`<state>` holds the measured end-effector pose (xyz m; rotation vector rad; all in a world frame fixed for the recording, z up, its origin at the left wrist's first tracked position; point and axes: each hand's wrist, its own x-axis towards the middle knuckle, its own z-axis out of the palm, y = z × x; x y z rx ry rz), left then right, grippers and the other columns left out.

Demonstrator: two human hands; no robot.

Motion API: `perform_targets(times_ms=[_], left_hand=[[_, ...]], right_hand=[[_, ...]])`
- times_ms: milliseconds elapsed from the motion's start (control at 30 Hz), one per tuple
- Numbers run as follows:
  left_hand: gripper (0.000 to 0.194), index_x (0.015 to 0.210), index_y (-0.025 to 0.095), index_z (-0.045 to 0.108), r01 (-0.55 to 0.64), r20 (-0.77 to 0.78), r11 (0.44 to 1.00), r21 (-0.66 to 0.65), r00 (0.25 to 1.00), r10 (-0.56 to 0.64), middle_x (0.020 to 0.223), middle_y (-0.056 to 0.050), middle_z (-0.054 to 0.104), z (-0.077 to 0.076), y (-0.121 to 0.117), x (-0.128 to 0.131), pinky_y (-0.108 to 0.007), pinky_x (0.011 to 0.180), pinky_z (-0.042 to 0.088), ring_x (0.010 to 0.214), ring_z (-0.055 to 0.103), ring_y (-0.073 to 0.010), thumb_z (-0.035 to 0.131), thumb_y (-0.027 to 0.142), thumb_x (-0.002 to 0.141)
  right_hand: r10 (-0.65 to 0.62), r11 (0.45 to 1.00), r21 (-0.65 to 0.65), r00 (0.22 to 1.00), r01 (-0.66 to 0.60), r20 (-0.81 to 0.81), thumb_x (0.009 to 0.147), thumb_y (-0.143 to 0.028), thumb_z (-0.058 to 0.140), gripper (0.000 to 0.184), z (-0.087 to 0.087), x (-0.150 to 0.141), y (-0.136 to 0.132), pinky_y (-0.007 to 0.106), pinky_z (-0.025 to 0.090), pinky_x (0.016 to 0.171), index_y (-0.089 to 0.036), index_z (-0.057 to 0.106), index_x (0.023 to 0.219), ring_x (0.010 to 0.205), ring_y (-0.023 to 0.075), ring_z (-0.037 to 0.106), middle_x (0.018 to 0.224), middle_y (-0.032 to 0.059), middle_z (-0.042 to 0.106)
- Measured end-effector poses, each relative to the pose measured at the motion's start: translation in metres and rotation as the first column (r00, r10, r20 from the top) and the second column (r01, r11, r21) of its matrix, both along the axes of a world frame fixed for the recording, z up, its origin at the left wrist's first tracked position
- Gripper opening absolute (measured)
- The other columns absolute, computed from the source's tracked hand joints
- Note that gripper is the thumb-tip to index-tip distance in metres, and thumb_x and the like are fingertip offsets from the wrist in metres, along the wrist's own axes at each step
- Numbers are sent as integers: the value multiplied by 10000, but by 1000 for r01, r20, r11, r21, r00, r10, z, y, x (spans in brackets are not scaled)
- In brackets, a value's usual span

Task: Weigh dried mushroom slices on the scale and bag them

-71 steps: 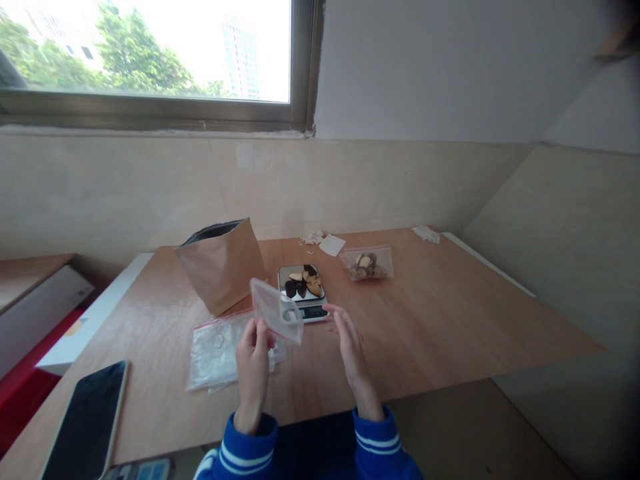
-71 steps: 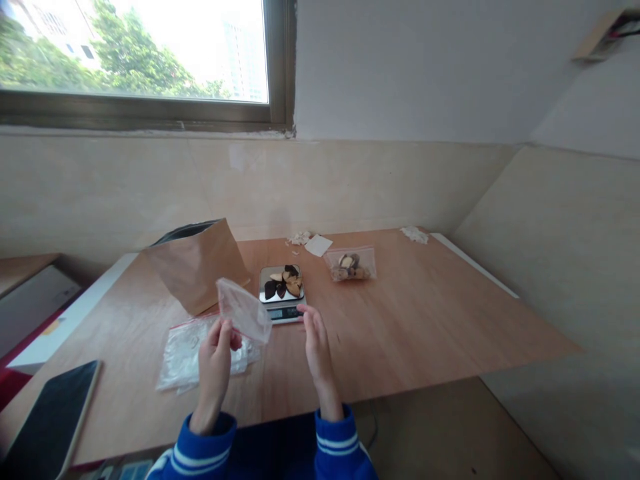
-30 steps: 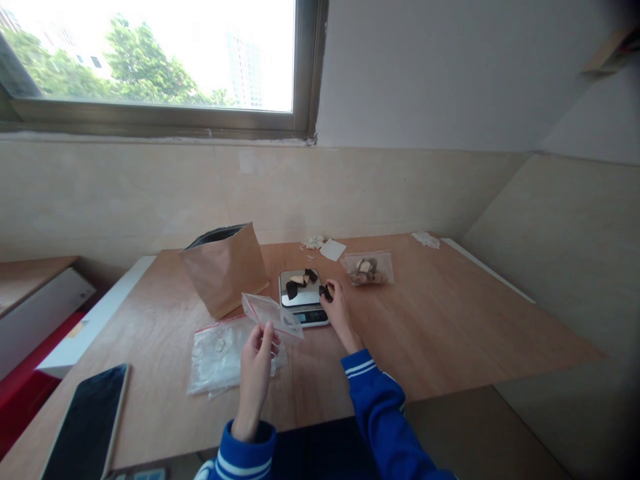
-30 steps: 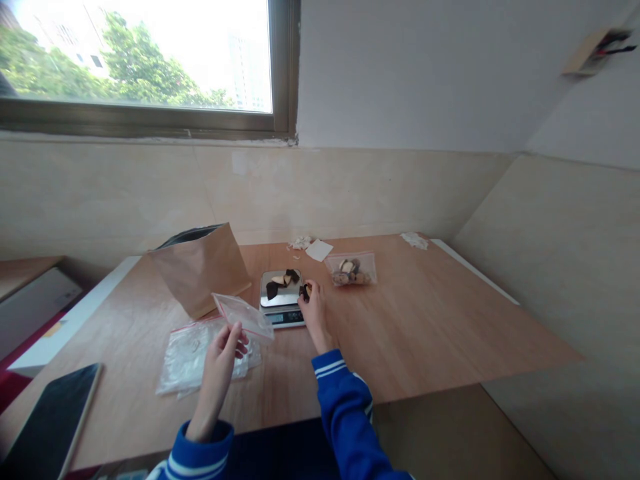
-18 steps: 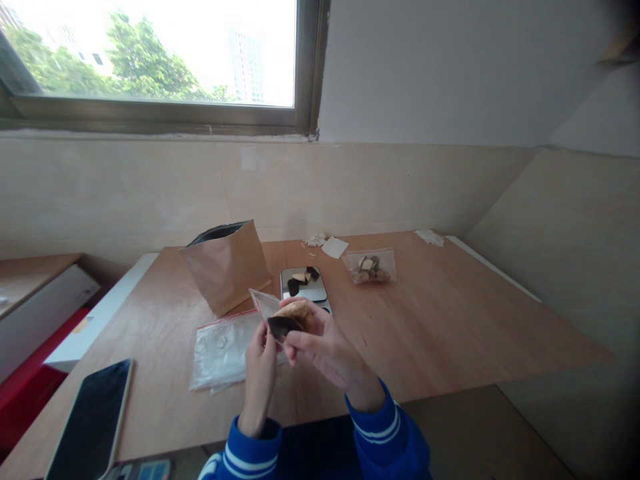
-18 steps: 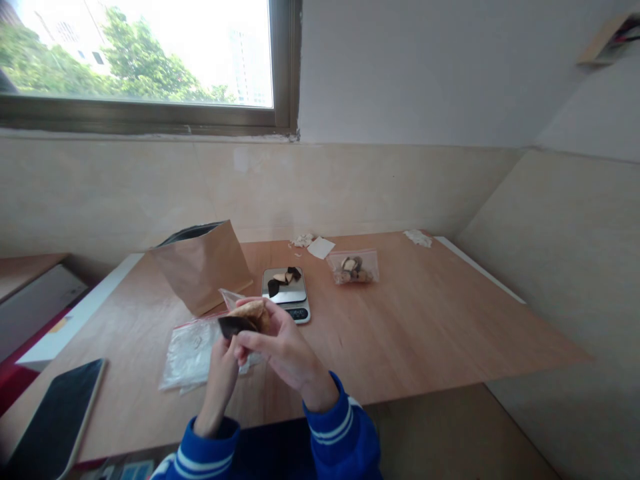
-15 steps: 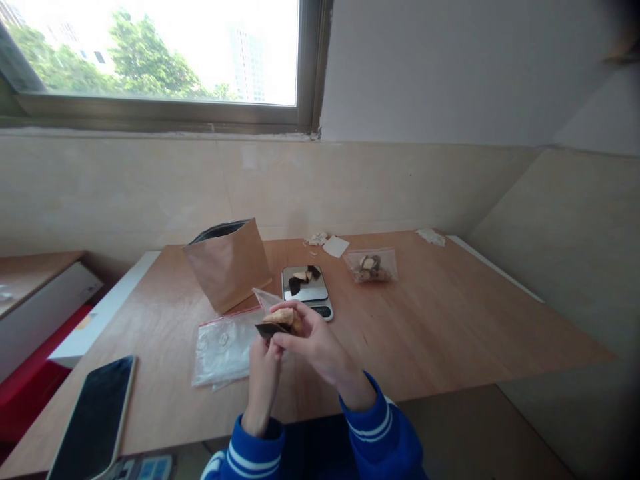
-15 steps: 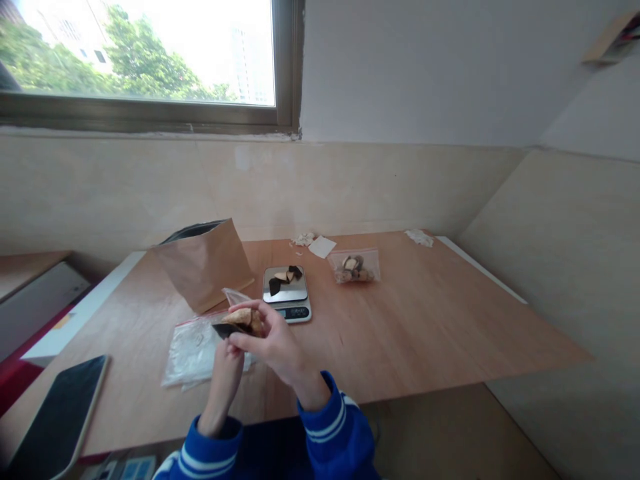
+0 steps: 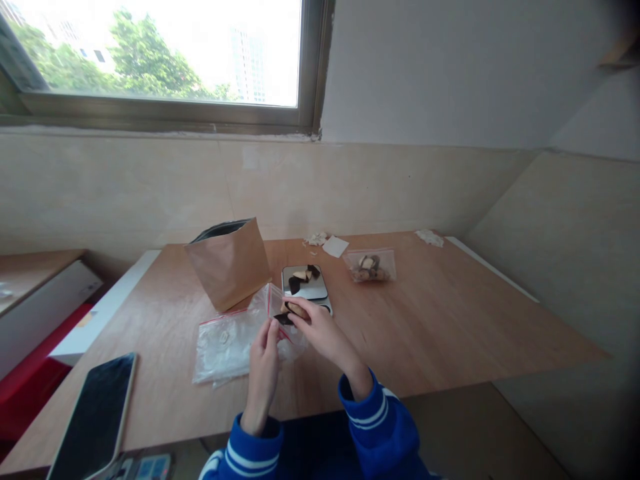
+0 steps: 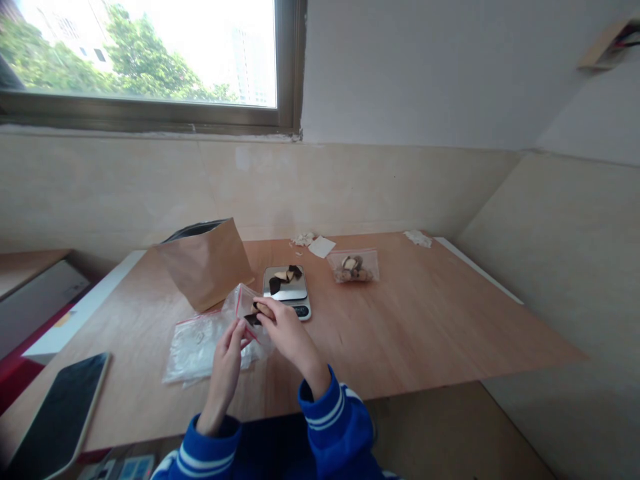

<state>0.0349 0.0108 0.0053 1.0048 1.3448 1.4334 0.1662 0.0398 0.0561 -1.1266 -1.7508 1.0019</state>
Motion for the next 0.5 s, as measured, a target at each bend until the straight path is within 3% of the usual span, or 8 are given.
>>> perform_targets(times_ms=[133, 267, 333, 400, 500], left_hand=[[372, 780, 157, 626, -18, 97, 997, -74, 995, 25, 768, -30, 643, 1, 0, -2, -271, 708, 491, 747, 597, -175, 629, 525, 725], [373, 631, 170, 565, 25, 52, 1000, -2, 998, -25, 610, -1, 583, 9, -2, 0, -257, 679, 488, 636, 569, -147, 589, 520, 758], [375, 650, 169, 574, 72, 41, 997, 14, 997, -72, 588, -4, 587, 14, -3, 2, -266, 657, 494, 615, 582, -155, 570, 523, 775], [371, 687, 166, 584, 102, 78, 995, 10, 992, -102, 612, -13, 608, 16, -4, 2, -283, 641, 508, 613, 607, -168, 569, 525, 778], [394, 653, 163, 557, 105, 152, 994, 17, 983, -107, 614, -14, 604, 14, -4, 1, -302, 631, 524, 588, 620, -173, 571, 537, 775]], right_hand=[[-18, 1000, -9, 977, 20, 213, 877, -209, 568, 238, 4, 2, -4, 299, 485, 826, -211, 624, 1108, 955, 207, 662, 1021, 59, 705], [46, 998, -57, 898, -23, 437, 874, -211, 585, 141, 3, -1, -6, 280, 475, 682, -189, 660, 991, 819, 233, 682, 860, 67, 712], [-17, 1000, 10, 863, 14, 506, 874, -229, 595, 188, 5, -4, -6, 300, 482, 697, -183, 648, 1048, 855, 250, 674, 872, 79, 700], [-109, 987, 153, 870, 39, 481, 891, -265, 578, 242, 8, -6, -4, 326, 490, 778, -195, 622, 1119, 942, 245, 649, 963, 85, 674], [-237, 919, 375, 933, 125, 270, 947, -311, 475, 221, 11, -4, 9, 329, 473, 888, -218, 628, 1076, 995, 199, 607, 1028, 71, 617]])
